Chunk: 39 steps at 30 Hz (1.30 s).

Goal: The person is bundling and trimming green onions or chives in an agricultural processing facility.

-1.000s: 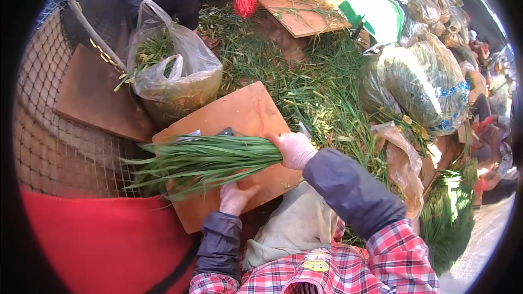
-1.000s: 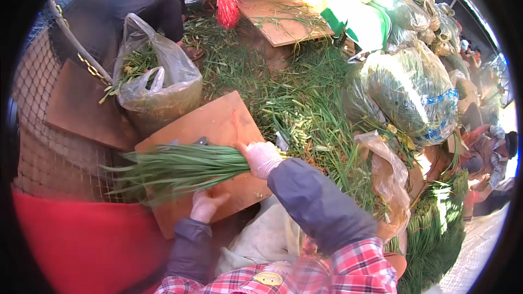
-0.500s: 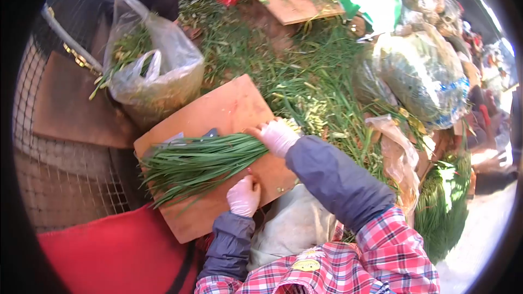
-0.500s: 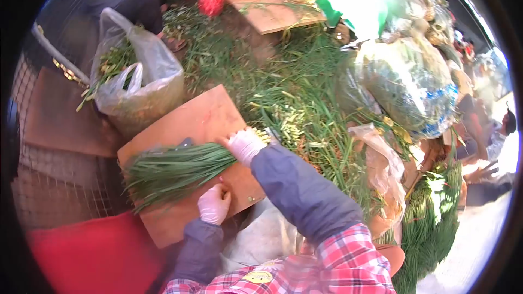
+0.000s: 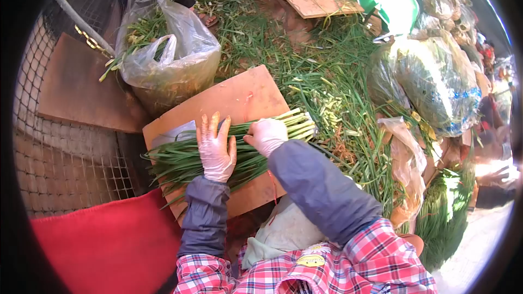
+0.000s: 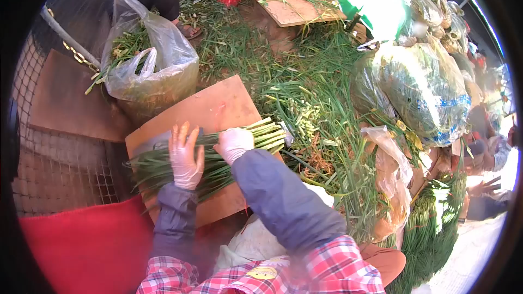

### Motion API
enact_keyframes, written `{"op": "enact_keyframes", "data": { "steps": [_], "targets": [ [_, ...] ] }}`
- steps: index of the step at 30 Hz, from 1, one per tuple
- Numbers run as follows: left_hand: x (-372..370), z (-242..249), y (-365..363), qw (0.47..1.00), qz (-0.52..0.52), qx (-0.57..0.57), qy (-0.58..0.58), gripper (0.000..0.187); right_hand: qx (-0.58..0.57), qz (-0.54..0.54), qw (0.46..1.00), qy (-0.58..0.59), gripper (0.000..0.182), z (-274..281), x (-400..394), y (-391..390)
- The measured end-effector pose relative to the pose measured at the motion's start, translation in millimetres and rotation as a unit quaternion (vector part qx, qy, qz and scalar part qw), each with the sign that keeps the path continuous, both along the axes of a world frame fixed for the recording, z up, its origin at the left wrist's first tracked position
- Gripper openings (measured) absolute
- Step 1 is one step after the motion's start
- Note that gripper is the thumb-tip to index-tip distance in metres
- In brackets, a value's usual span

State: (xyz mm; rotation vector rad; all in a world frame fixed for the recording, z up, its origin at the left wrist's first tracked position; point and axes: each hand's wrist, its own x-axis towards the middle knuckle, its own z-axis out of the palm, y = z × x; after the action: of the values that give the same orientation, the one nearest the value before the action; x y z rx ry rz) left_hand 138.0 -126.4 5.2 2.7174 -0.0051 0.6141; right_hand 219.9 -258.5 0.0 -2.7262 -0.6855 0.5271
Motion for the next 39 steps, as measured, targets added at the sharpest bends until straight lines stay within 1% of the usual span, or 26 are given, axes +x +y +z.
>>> {"op": "enact_keyframes", "data": {
  "steps": [1,3,4,5,6,7,9,10,11,12,13,14,16,17,18,20,21,22,23,25,28,30,32,35,37,39],
  "targets": [
    [2,-19,-2,0.999,0.005,0.006,0.034,0.047,-0.002,-0.036,0.999,-0.011,0.033,-10,-1,6],
    [-8,-53,-11,0.994,0.023,0.019,0.106,0.053,0.155,-0.131,0.977,0.065,0.029,-3,-5,-1],
    [-12,-55,-16,0.994,0.045,0.024,0.098,0.053,0.321,-0.185,0.913,0.171,0.027,8,-5,-8],
    [-16,-55,-23,0.994,0.064,0.027,0.089,0.054,0.472,-0.232,0.809,0.264,0.025,21,-3,-23],
    [-17,-53,-26,0.99,0.084,0.042,0.105,0.054,0.478,-0.232,0.796,0.29,0.025,60,-2,-43],
    [-16,-50,-28,0.987,0.096,0.053,0.117,0.054,0.505,-0.194,0.794,0.277,0.028,71,-1,-70],
    [-10,-45,-28,0.987,0.082,0.043,0.132,0.052,0.503,-0.196,0.797,0.27,0.03,111,-15,-137],
    [-7,-52,-29,0.989,0.083,0.067,0.104,0.051,0.507,-0.217,0.796,0.251,0.035,107,-25,-173],
    [-7,-59,-27,0.989,0.086,0.095,0.079,0.05,0.423,-0.233,0.865,0.138,0.043,80,-36,-220],
    [-5,-65,-22,0.988,0.078,0.098,0.091,0.049,0.219,-0.246,0.944,0.001,0.052,71,-56,-267],
    [-2,-69,-17,0.986,0.077,0.104,0.102,0.048,0.078,-0.28,0.956,-0.029,0.056,69,-81,-311],
    [-1,-76,-12,0.987,0.069,0.103,0.099,0.047,0.07,-0.322,0.944,0.005,0.059,60,-108,-359],
    [-4,-84,-5,0.989,0.053,0.089,0.104,0.046,0.075,-0.424,0.901,-0.044,0.052,18,-178,-471],
    [-2,-80,1,0.99,0.034,0.065,0.12,0.046,-0.05,-0.474,0.879,-0.015,0.054,22,-211,-519],
    [-4,-69,0,0.991,0.016,0.07,0.111,0.046,0.002,-0.504,0.864,0.017,0.064,32,-247,-560],
    [6,-51,-9,0.996,-0.04,0.051,0.069,0.045,-0.13,-0.656,0.738,0.095,0.079,40,-305,-628],
    [12,-42,-18,0.996,-0.075,0.027,0.036,0.045,-0.065,-0.725,0.677,0.105,0.084,45,-331,-652],
    [18,-10,-52,0.993,-0.11,0.01,0.033,0.044,-0.073,-0.738,0.667,0.075,0.09,35,-355,-682],
    [23,13,-88,0.989,-0.144,-0.017,0.02,0.043,-0.084,-0.739,0.665,0.058,0.098,27,-367,-693],
    [40,33,-148,0.973,-0.211,-0.085,0.046,0.042,-0.095,-0.715,0.687,0.082,0.098,7,-374,-713],
    [53,61,-256,0.933,-0.339,-0.083,0.089,0.041,-0.078,-0.696,0.706,0.105,0.102,-19,-362,-715],
    [58,62,-317,0.91,-0.384,-0.089,0.13,0.042,-0.047,-0.746,0.657,0.097,0.11,-54,-357,-730],
    [70,48,-366,0.888,-0.426,-0.064,0.158,0.043,-0.041,-0.775,0.627,0.069,0.119,-113,-353,-753],
    [97,8,-417,0.878,-0.432,-0.005,0.206,0.047,-0.061,-0.736,0.673,0.034,0.123,-151,-325,-783],
    [123,-28,-427,0.885,-0.389,-0.028,0.254,0.051,-0.275,-0.6,0.744,-0.108,0.117,-182,-314,-797],
    [150,-68,-412,0.898,-0.305,-0.069,0.311,0.053,-0.178,-0.657,0.722,0.126,0.092,-160,-270,-789]
  ]
}}
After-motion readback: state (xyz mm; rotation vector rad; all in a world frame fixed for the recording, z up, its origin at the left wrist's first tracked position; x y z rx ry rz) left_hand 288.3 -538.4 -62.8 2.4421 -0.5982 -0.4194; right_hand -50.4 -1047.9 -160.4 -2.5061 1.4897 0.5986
